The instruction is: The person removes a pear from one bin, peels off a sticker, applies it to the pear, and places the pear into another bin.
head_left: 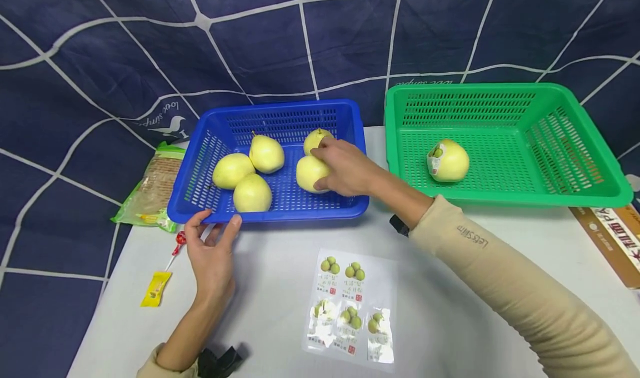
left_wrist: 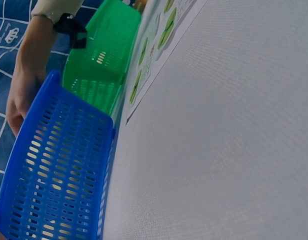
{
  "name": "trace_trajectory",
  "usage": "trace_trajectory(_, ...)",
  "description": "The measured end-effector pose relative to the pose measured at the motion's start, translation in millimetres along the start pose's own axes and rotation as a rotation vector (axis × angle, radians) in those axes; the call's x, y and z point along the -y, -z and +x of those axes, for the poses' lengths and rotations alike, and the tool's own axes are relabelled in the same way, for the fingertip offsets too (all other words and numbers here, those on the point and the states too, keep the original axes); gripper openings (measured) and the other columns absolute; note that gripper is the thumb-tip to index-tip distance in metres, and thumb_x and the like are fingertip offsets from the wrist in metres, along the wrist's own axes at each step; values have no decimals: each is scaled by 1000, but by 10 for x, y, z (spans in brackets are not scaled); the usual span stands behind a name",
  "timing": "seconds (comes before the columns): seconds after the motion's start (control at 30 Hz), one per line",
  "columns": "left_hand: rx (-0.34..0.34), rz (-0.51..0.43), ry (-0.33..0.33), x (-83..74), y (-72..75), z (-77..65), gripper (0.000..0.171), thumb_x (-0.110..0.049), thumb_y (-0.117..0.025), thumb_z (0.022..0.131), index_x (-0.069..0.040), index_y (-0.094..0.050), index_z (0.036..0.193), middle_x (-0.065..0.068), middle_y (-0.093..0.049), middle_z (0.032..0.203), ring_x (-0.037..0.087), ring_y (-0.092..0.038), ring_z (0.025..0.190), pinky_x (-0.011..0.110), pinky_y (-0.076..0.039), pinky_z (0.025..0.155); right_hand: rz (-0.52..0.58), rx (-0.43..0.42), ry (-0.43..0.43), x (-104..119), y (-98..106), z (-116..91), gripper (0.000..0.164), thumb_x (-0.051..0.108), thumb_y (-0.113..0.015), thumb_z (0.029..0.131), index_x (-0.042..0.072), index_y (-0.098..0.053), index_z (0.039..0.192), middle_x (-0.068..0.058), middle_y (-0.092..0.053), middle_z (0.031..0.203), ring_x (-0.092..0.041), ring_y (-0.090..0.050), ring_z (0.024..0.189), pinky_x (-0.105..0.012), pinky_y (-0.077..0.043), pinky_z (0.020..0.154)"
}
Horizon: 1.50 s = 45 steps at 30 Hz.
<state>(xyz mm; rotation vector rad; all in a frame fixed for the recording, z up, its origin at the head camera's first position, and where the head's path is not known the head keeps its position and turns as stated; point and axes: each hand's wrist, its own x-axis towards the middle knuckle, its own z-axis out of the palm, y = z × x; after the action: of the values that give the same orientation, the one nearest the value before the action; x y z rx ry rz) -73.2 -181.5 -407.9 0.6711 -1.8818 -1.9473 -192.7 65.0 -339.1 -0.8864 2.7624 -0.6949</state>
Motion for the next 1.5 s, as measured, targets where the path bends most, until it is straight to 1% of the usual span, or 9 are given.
trace_trajectory(0.23, 7, -3, 0, 8, -1, -4, 49, -9, -77, 86, -19, -48, 125, 2, -36, 127, 24, -48, 115, 19, -51, 84, 162, -140, 54, 96, 214, -273, 61, 25, -83, 81, 3, -60, 132, -8, -54, 122, -23, -52, 107, -38, -46, 88)
trace_trajectory(0.5, 7, 2, 0, 11, 0, -5, 50, -10, -76, 87, -19, -48, 126, 1, -36, 127, 23, -48, 115, 19, -50, 84, 273, -243, 180, 212, 353, -802, 57, 25, -85, 79, 8, -62, 128, -1, -54, 120, -16, -53, 106, -36, -48, 86)
trace_trajectory(0.73, 72, 26, 14, -17, 39, -54, 60, -13, -73, 90, -15, -41, 140, 4, -32, 137, 26, -44, 124, 23, -48, 94, 254, -168, 205, 207, 190, -1226, 59, 27, -85, 79, 17, -61, 132, 7, -52, 123, -13, -50, 112, -39, -48, 91)
trace_trajectory(0.9, 119, 56, -39, -28, 89, -237, 60, -11, -71, 92, -12, -41, 144, 1, -31, 147, 26, -38, 134, 22, -43, 100, 243, -102, 254, 153, -28, -1375, 58, 23, -84, 80, 18, -60, 133, 9, -52, 125, -10, -52, 114, -36, -49, 95)
trace_trajectory(1.03, 165, 14, -125, -15, 38, -458, 44, 1, -70, 89, -4, -53, 128, 4, -51, 128, 21, -55, 110, 21, -50, 84, 275, -112, 325, 104, -164, -1432, 58, 17, -85, 78, 16, -61, 131, 7, -54, 124, -11, -54, 112, -32, -51, 93)
trace_trajectory(1.17, 423, 65, -174, 22, -26, -627, 33, 8, -66, 88, 1, -58, 119, 11, -61, 108, 17, -63, 83, 22, -52, 70, 279, -95, 368, 98, -264, -1452, 59, 16, -85, 77, 17, -61, 131, 8, -55, 124, -10, -54, 112, -32, -51, 91)
trace_trajectory(1.27, 736, 104, -143, 66, -74, -681, 41, 2, -61, 93, 3, -51, 133, 21, -57, 123, 21, -66, 97, 30, -56, 78, 284, -47, 377, 126, -323, -1452, 57, 17, -83, 80, 20, -60, 132, 11, -55, 125, -8, -53, 112, -32, -51, 92)
trace_trajectory(1.37, 1006, 70, -3, 114, -124, -696, 54, -9, -54, 100, 3, -33, 148, 29, -45, 140, 25, -62, 111, 39, -56, 86, 298, 20, 379, 165, -378, -1448, 53, 21, -81, 83, 22, -60, 132, 14, -54, 128, -7, -52, 117, -33, -49, 95)
trace_trajectory(1.5, 1191, 25, 202, 160, -185, -707, 59, -17, -53, 102, 3, -28, 151, 28, -50, 134, 25, -64, 103, 42, -57, 83, 311, 76, 384, 196, -451, -1451, 51, 20, -78, 86, 21, -58, 134, 14, -53, 133, -6, -49, 123, -34, -46, 100)
